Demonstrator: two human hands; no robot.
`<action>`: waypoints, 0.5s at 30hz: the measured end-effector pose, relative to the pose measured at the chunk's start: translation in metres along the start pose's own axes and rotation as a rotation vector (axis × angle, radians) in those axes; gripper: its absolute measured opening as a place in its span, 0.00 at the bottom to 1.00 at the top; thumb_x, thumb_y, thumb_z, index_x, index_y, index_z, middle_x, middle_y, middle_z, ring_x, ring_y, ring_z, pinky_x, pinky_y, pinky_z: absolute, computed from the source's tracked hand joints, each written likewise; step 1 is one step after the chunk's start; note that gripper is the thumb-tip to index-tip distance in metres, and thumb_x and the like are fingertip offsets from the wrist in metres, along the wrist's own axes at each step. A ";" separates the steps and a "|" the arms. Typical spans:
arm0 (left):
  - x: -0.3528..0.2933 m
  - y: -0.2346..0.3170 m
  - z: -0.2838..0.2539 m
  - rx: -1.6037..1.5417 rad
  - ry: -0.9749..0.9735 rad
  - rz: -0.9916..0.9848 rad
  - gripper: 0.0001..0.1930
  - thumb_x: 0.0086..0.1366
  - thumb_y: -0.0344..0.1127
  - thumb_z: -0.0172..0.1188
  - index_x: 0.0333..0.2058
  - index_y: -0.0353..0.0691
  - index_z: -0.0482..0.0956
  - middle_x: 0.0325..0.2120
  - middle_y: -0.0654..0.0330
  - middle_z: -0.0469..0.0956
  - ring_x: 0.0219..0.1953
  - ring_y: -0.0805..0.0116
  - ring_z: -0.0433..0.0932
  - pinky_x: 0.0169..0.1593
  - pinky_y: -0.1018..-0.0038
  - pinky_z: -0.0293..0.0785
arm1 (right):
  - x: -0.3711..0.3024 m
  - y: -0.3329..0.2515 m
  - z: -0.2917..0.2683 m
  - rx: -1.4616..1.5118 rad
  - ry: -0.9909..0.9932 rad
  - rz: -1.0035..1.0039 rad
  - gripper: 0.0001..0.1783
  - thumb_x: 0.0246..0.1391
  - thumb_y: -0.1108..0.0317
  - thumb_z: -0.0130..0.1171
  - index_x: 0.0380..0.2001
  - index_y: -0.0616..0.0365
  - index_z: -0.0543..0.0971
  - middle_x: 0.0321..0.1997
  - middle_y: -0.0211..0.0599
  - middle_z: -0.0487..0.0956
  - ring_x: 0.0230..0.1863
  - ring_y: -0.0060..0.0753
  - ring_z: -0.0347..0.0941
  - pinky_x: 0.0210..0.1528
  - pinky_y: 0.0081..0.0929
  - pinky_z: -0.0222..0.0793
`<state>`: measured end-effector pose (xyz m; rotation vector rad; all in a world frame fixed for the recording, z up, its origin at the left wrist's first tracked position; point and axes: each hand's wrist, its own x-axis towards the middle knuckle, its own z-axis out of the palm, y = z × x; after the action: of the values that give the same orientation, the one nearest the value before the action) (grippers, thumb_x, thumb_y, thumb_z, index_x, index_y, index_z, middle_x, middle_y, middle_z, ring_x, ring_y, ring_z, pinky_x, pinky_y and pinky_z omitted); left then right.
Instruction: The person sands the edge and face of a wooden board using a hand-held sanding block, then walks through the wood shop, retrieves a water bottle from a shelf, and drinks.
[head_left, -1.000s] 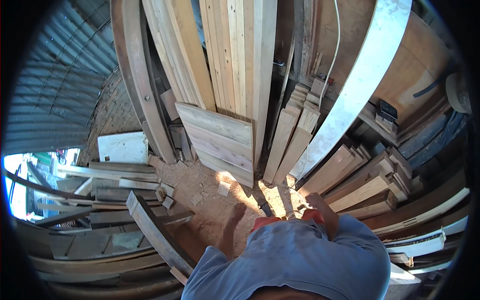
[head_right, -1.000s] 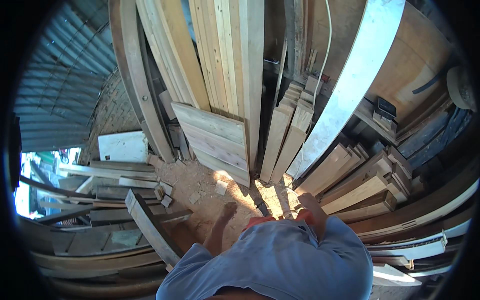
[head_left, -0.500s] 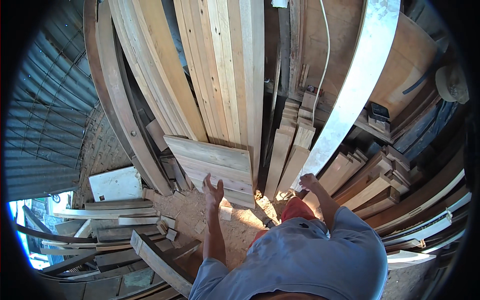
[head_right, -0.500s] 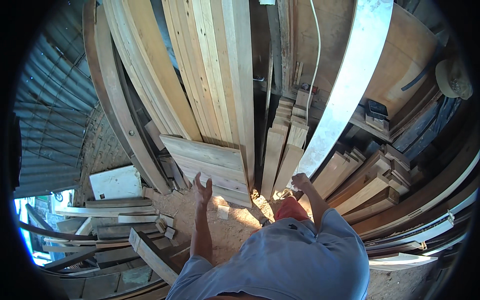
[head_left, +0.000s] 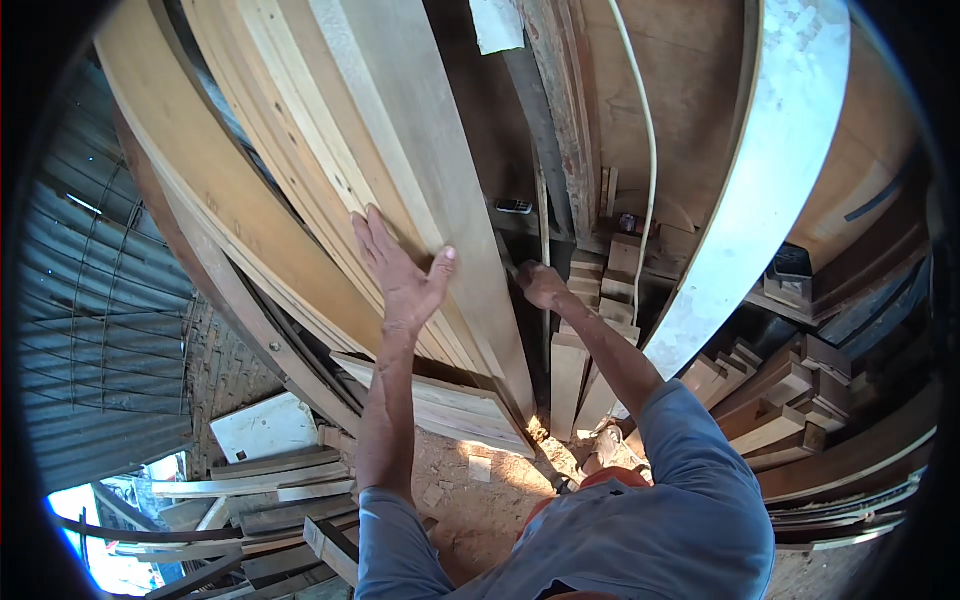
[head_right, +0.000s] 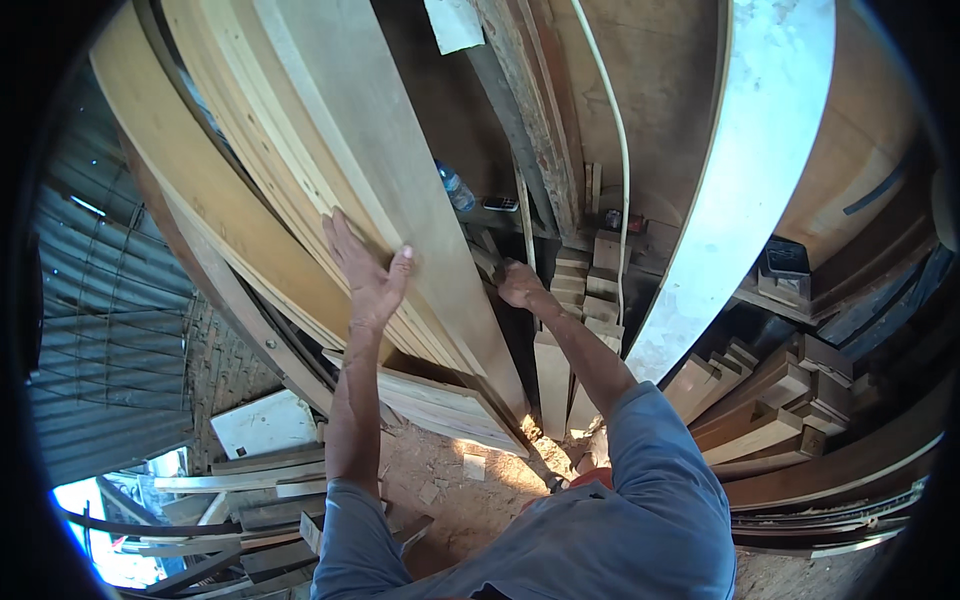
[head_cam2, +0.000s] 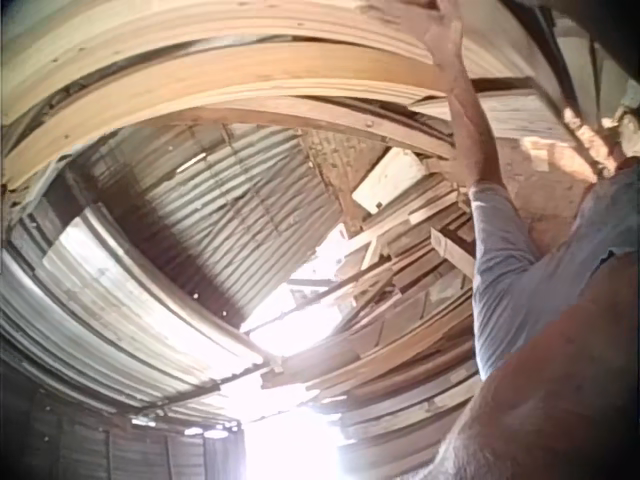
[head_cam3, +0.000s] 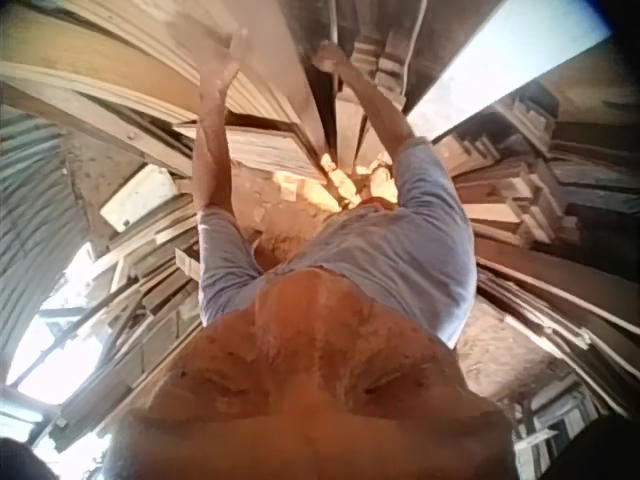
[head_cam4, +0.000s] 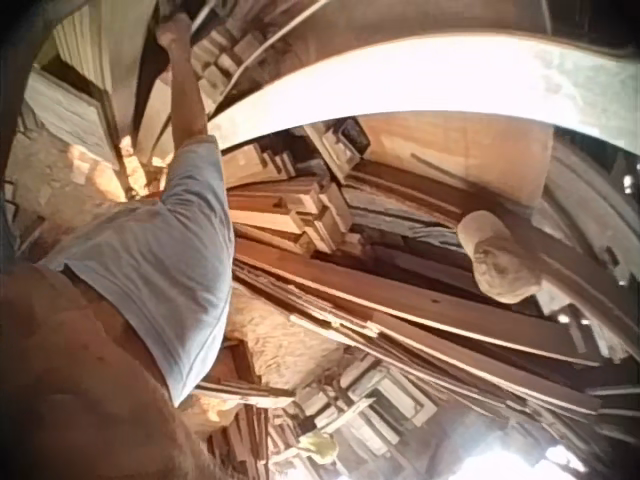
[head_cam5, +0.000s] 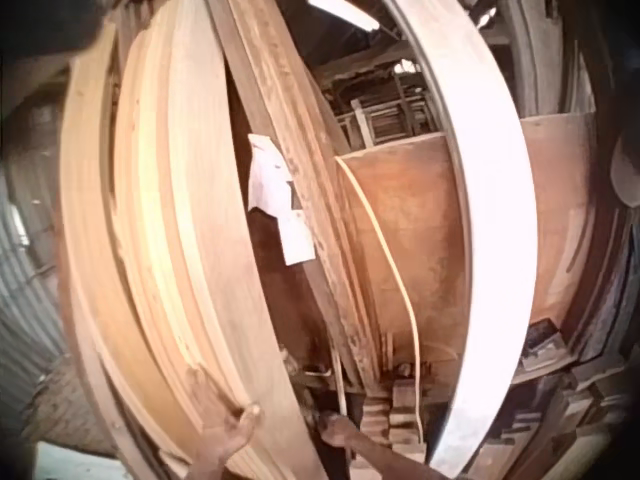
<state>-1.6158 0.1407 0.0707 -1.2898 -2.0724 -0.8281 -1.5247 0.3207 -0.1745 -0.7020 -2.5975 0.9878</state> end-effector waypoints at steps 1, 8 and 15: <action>0.005 0.003 0.020 0.032 0.039 -0.009 0.58 0.53 0.46 0.70 0.69 0.25 0.39 0.68 0.30 0.42 0.71 0.35 0.43 0.71 0.45 0.38 | 0.020 0.002 0.007 -0.008 0.037 0.015 0.08 0.56 0.68 0.52 0.34 0.61 0.75 0.33 0.34 0.79 0.36 0.28 0.79 0.38 0.27 0.76; -0.012 -0.019 0.047 0.000 0.116 -0.019 0.60 0.56 0.67 0.57 0.70 0.31 0.35 0.69 0.32 0.35 0.72 0.34 0.37 0.69 0.41 0.37 | 0.145 0.038 0.047 -0.366 -0.175 0.044 0.19 0.52 0.68 0.54 0.46 0.64 0.77 0.45 0.50 0.80 0.48 0.45 0.78 0.49 0.41 0.74; -0.049 -0.032 0.064 -0.009 0.058 -0.094 0.58 0.59 0.72 0.51 0.69 0.31 0.39 0.64 0.36 0.47 0.68 0.42 0.48 0.66 0.45 0.47 | 0.242 0.115 0.118 -0.809 0.283 0.045 0.18 0.56 0.61 0.52 0.43 0.63 0.79 0.40 0.46 0.80 0.40 0.40 0.76 0.48 0.42 0.73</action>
<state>-1.6347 0.1494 -0.0129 -1.1660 -2.0989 -0.9061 -1.7388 0.4591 -0.3191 -0.9820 -2.6675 -0.2068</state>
